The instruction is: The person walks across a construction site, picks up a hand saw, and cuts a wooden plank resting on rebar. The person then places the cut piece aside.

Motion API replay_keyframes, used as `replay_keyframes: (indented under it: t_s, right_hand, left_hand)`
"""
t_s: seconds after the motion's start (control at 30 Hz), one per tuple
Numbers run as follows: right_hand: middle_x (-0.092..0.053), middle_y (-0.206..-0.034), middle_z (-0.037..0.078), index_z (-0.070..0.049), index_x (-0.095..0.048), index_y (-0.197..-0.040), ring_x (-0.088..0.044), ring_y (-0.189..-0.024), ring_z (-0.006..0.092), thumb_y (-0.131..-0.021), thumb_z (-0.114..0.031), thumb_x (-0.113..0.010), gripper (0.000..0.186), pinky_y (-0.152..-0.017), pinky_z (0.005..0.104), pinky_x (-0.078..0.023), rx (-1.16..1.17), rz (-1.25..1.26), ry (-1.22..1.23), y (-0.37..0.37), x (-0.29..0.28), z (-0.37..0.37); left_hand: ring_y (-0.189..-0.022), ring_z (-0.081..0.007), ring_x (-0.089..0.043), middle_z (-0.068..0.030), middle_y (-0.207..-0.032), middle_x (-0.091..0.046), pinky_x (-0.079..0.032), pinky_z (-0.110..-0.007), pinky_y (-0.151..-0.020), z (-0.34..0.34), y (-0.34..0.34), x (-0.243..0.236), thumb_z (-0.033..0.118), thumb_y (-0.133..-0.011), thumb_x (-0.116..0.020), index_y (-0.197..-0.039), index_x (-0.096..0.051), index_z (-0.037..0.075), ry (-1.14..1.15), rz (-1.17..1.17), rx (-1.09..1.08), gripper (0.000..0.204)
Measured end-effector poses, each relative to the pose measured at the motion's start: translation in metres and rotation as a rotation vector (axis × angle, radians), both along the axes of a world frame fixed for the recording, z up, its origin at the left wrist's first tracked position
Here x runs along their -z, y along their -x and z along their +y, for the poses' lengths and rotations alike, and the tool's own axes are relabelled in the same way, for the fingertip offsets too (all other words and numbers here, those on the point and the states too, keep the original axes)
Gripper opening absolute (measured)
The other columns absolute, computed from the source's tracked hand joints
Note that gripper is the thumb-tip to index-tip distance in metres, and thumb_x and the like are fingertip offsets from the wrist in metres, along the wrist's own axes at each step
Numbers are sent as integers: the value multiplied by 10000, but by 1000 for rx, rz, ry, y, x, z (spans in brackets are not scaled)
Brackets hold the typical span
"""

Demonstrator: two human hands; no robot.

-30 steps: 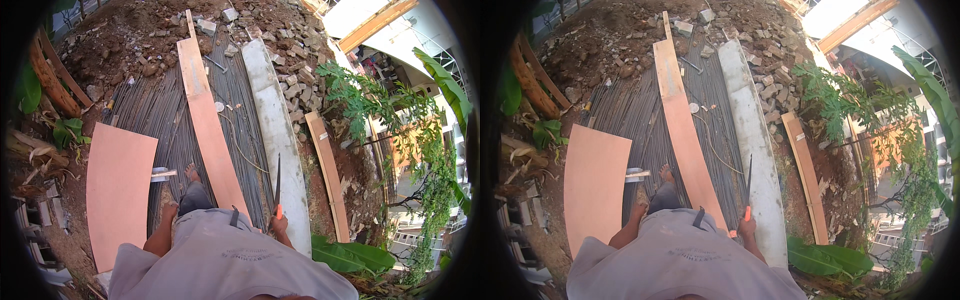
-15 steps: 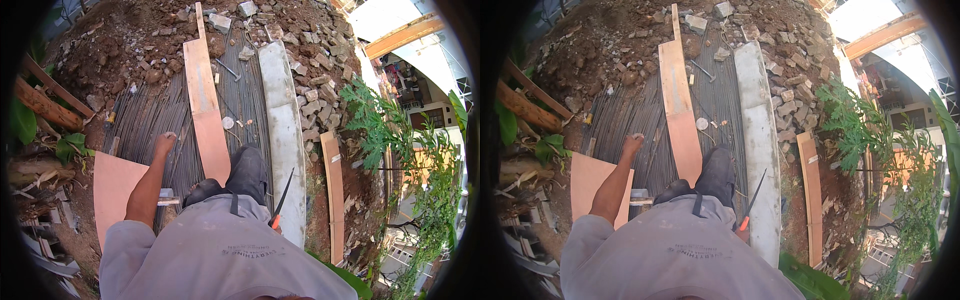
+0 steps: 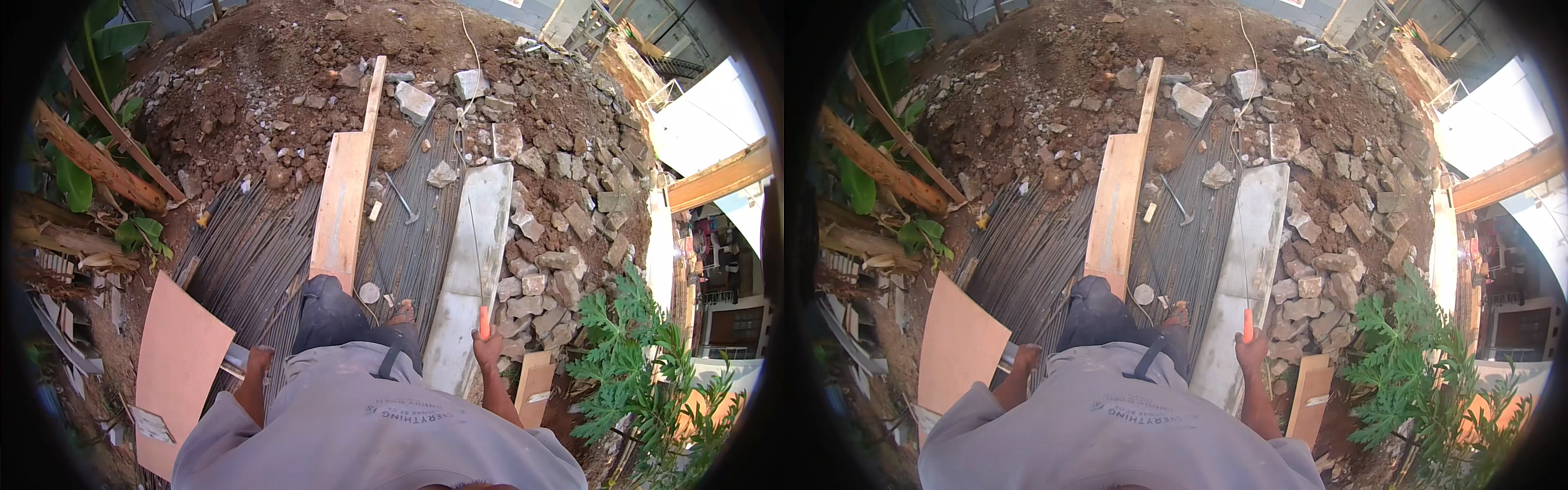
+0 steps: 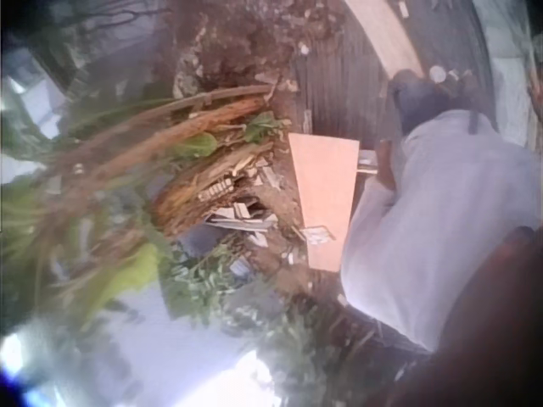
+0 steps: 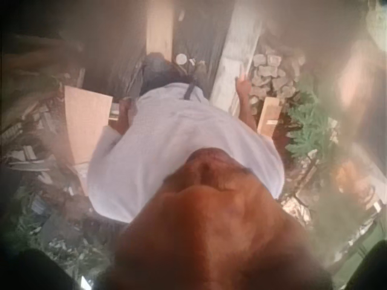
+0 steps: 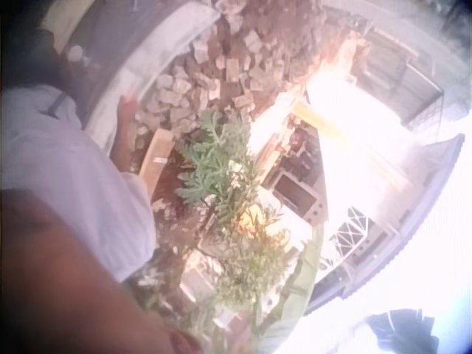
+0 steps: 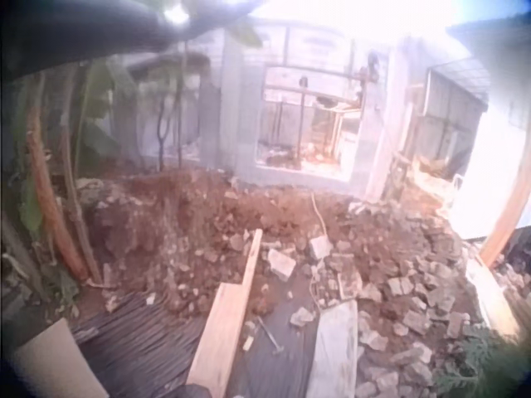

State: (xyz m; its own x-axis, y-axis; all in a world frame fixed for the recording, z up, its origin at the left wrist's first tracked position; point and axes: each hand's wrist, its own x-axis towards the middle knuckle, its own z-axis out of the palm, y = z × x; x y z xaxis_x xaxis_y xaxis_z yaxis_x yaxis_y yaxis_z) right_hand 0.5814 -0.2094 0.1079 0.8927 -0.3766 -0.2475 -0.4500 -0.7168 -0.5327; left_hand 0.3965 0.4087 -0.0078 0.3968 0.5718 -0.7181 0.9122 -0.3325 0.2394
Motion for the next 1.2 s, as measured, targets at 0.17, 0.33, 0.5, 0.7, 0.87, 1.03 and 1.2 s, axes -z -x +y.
replay_keyframes:
  t_s: [0.17,0.33,0.5,0.7,0.87,1.03,1.2]
  right_hand:
    - [-568,-722,158,13,-556,-838,-561,-667,291,-740,-134,-732,249,-657,404,-446,-22,-291,-145,-93,-8,-26]
    - [-593,-783,124,9,-590,-874,-590,-737,247,-754,-123,-726,225,-710,382,-460,95,-114,-265,-147,12,-29]
    - [-650,-848,165,3,-636,-971,-642,-831,276,-756,-165,-737,291,-756,389,-476,-35,46,-163,-224,16,-31]
    - [-614,-737,136,14,-620,-901,-601,-689,233,-756,-159,-731,252,-662,378,-465,-127,62,-286,-345,6,-35]
    - [-579,-712,112,14,-606,-886,-532,-661,209,-749,-162,-745,263,-658,359,-454,-280,96,-231,-470,-5,-22]
    - [-617,-748,150,16,-623,-954,-576,-689,254,-755,-175,-752,305,-686,371,-466,-495,34,-137,-567,-48,26]
    - [-631,-753,157,21,-629,-1000,-601,-691,251,-766,-176,-750,330,-679,366,-475,-657,123,-108,-671,-48,52]
  left_hand:
    - [-940,-388,-663,-269,-1004,-671,-524,-446,-816,-48,-35,52,322,-774,-697,-1096,-628,-35,24,56,67,486]
    - [-878,-284,-693,-183,-920,-708,-519,-386,-785,-157,-228,-2,280,-790,-645,-966,-716,38,195,-141,-127,307]
    - [-527,-107,-521,-31,-689,-599,-401,-260,-456,-198,-378,80,204,-823,-625,-975,-690,41,320,-419,-94,231]
    - [-637,-129,-573,-56,-763,-635,-454,-270,-603,-185,-530,-42,237,-863,-628,-1059,-668,2,301,-600,-317,308]
    - [-636,-134,-606,-48,-834,-643,-445,-281,-513,-123,-543,10,251,-884,-618,-1099,-664,44,172,-539,-354,302]
    - [-527,-120,-542,-29,-726,-586,-370,-254,-397,-119,-518,38,207,-871,-602,-956,-652,71,178,-495,-883,168]
    - [-499,-124,-522,-27,-737,-582,-367,-259,-394,-175,-494,43,162,-846,-584,-933,-645,80,99,-326,-880,135]
